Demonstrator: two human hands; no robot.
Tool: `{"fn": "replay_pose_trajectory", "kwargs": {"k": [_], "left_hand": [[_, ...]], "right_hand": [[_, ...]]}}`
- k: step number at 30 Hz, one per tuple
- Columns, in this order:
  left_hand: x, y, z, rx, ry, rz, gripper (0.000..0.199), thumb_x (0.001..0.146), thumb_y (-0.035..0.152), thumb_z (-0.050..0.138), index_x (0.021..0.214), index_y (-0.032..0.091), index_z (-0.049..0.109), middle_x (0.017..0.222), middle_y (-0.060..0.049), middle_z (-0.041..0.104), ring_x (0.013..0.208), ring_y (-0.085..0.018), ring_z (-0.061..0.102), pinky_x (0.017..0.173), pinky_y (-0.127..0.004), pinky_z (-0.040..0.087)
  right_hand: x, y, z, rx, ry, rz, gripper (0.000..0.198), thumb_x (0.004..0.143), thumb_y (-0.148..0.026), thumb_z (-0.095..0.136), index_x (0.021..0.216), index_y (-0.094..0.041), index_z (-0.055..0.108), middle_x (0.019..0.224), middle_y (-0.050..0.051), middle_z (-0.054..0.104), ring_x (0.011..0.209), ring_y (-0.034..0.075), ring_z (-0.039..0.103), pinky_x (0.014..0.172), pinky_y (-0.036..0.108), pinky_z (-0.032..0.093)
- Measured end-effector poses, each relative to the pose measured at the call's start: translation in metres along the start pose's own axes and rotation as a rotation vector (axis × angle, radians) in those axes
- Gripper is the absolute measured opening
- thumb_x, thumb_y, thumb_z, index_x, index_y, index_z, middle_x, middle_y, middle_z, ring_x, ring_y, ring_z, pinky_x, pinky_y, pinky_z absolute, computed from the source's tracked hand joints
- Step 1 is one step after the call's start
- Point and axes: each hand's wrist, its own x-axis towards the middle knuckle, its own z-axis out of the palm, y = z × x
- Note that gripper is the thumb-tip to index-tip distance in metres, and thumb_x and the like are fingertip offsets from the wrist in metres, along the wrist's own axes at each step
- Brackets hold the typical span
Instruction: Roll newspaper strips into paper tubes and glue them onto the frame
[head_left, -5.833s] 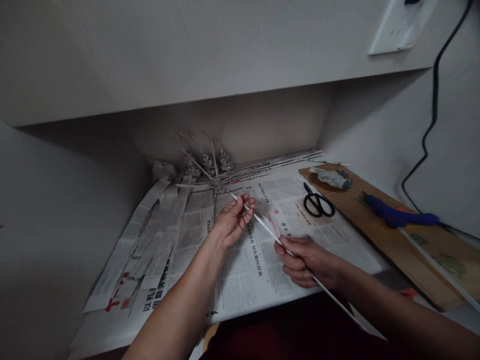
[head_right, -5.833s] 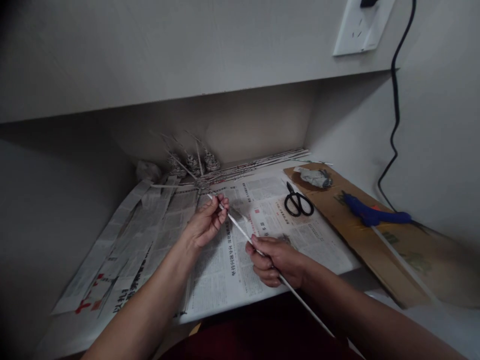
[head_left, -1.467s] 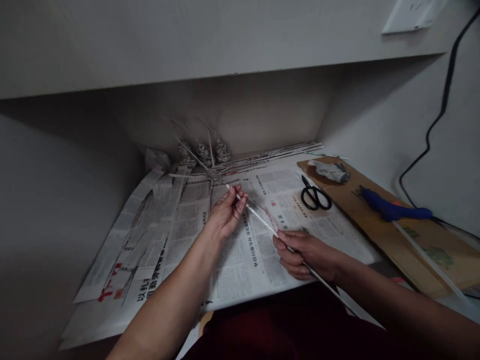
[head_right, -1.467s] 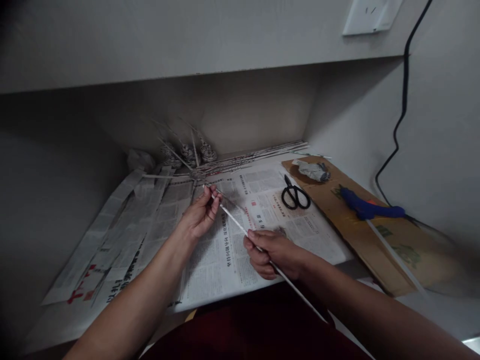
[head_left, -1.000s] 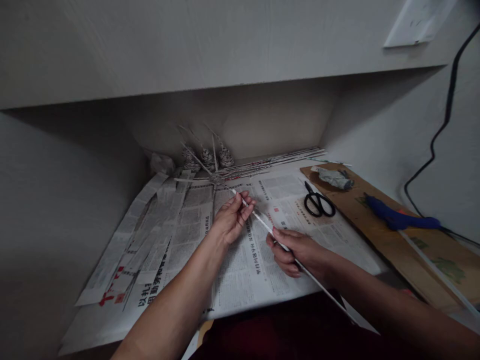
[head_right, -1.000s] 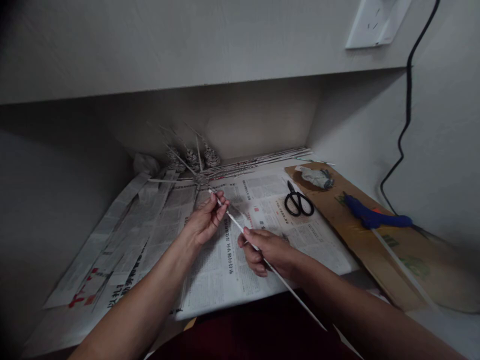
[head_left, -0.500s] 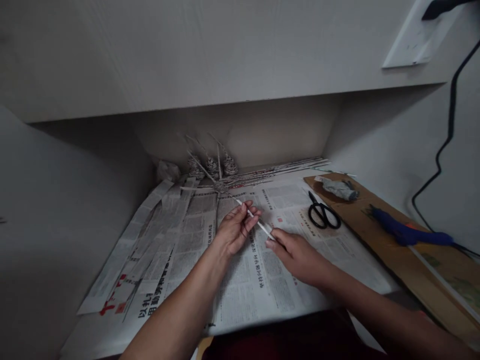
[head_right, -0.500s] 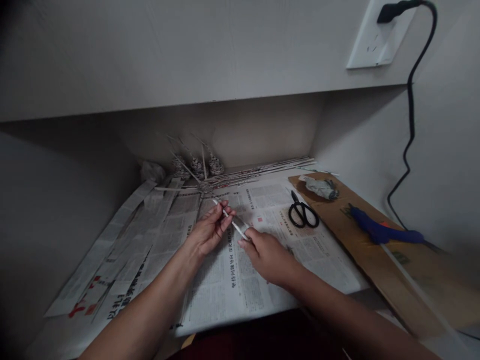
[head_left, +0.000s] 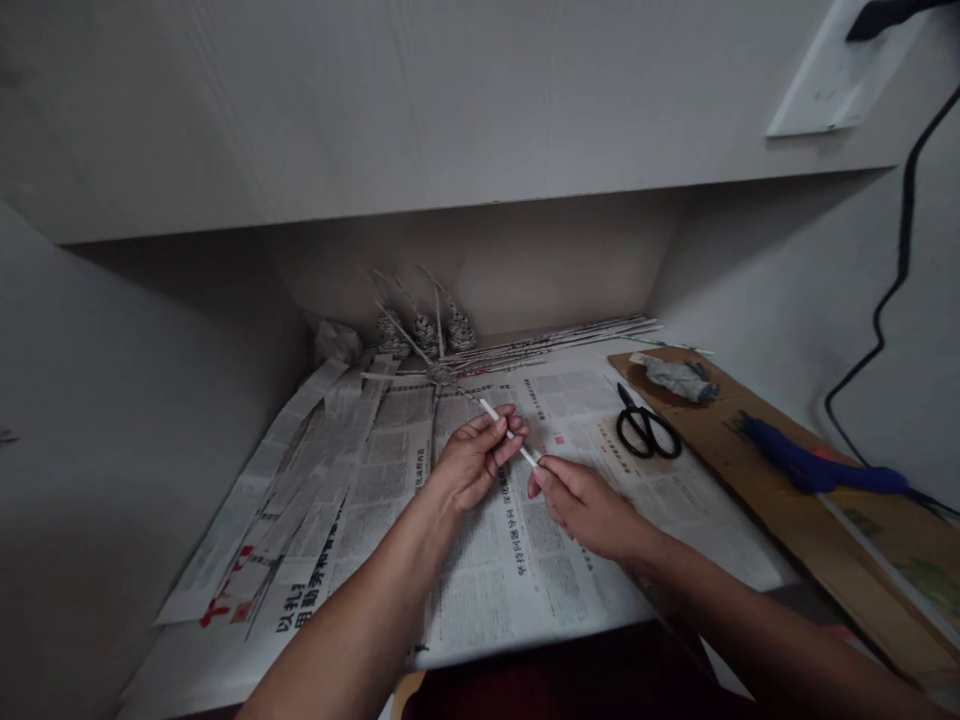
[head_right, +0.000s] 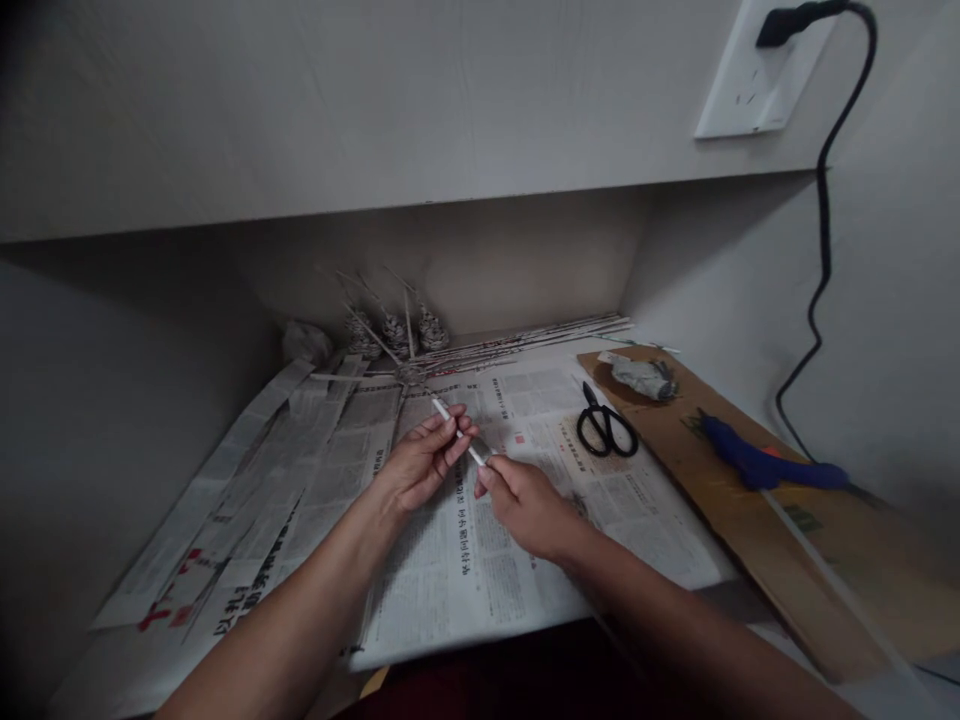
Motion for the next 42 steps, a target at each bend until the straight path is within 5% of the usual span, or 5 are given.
{"fn": "replay_pose_trajectory", "kwargs": {"k": [19, 25, 31, 37, 42], "left_hand": [[-0.001, -0.003, -0.003, 0.003, -0.041, -0.073, 0.017, 0.081, 0.007, 0.058, 0.096, 0.008, 0.066, 0.083, -0.009, 0.069, 0.078, -0.014, 0.068, 0.07, -0.019, 0.056], [0.001, -0.001, -0.002, 0.003, 0.004, -0.046, 0.015, 0.081, 0.008, 0.058, 0.094, 0.007, 0.066, 0.082, -0.009, 0.069, 0.077, -0.015, 0.069, 0.069, -0.02, 0.057], [0.001, -0.003, -0.005, -0.016, -0.031, -0.054, 0.014, 0.081, 0.009, 0.058, 0.094, 0.007, 0.066, 0.082, -0.009, 0.068, 0.079, -0.016, 0.069, 0.07, -0.019, 0.057], [0.003, -0.002, -0.005, -0.023, -0.001, -0.036, 0.015, 0.083, 0.008, 0.056, 0.094, 0.006, 0.066, 0.082, -0.01, 0.069, 0.079, -0.017, 0.069, 0.071, -0.02, 0.057], [0.001, -0.002, -0.002, -0.042, 0.003, -0.057, 0.016, 0.084, 0.008, 0.054, 0.094, 0.006, 0.067, 0.08, -0.009, 0.069, 0.076, -0.016, 0.069, 0.07, -0.02, 0.057]], "right_hand": [[0.01, 0.0, -0.002, 0.393, -0.253, 0.117, 0.035, 0.089, -0.056, 0.035, 0.085, -0.022, 0.044, 0.045, -0.01, 0.026, 0.032, 0.007, 0.025, 0.033, 0.02, 0.025], [0.005, -0.003, -0.001, -0.119, 0.091, -0.135, 0.034, 0.085, -0.051, 0.051, 0.076, -0.018, 0.053, 0.058, -0.003, 0.046, 0.048, 0.008, 0.041, 0.043, 0.02, 0.029], [0.008, 0.001, 0.001, 0.303, -0.18, 0.089, 0.039, 0.089, -0.058, 0.032, 0.084, -0.021, 0.045, 0.046, -0.009, 0.027, 0.033, 0.008, 0.026, 0.035, 0.021, 0.024], [0.002, 0.0, -0.001, -0.076, 0.053, -0.09, 0.035, 0.085, -0.052, 0.05, 0.076, -0.018, 0.05, 0.056, -0.003, 0.045, 0.045, 0.007, 0.039, 0.041, 0.02, 0.027], [0.005, 0.003, -0.001, 0.296, -0.226, 0.107, 0.038, 0.09, -0.058, 0.03, 0.078, -0.023, 0.038, 0.045, -0.009, 0.022, 0.034, 0.009, 0.025, 0.034, 0.022, 0.024]]}}
